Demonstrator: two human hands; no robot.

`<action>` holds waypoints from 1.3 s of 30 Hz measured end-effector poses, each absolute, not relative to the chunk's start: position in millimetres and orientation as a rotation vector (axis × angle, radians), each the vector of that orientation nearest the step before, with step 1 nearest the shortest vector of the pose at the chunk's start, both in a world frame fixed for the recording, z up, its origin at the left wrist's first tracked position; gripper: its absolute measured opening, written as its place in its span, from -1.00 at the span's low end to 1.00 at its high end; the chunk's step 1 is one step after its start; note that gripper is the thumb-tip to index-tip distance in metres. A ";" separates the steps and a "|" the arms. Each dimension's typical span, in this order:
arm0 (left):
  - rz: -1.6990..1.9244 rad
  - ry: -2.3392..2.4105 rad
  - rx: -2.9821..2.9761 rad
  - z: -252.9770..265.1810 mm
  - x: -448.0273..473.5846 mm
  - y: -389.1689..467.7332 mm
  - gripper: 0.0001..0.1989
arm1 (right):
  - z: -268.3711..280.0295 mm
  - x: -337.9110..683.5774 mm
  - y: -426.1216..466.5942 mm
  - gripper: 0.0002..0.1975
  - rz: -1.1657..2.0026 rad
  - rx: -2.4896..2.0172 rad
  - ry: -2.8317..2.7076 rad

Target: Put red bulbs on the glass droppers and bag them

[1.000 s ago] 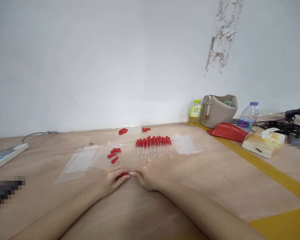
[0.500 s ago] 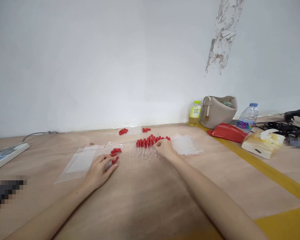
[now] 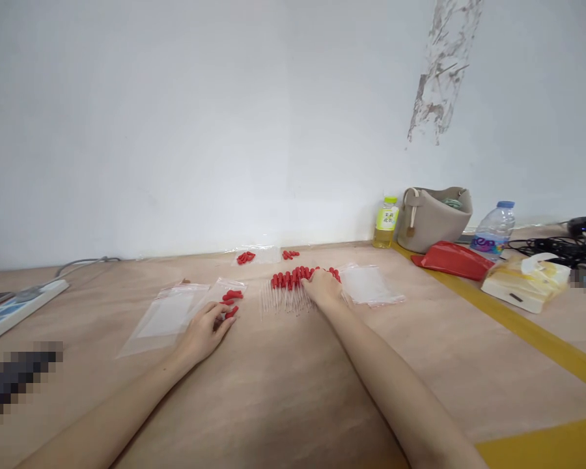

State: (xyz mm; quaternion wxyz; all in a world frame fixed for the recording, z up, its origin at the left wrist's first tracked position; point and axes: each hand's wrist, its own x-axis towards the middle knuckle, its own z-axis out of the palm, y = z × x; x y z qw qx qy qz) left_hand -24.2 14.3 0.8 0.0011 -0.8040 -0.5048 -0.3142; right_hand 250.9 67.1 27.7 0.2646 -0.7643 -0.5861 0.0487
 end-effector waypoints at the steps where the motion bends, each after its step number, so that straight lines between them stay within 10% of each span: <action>1: -0.982 -1.590 -2.526 0.8 -23.7 15.2 -0.88 | 28.6 246.8 65.2 -0.75 0.108 -2.033 -1.598; 28: -1.210 -1.467 -2.560 4.9 -18.6 12.6 -0.82 | 31.6 146.8 27.2 -0.75 0.116 -1.866 -2.116; 39: -1.291 -1.606 -2.986 2.8 7.0 -6.5 -0.80 | 3.1 221.2 -18.1 -0.81 0.136 -0.960 -2.050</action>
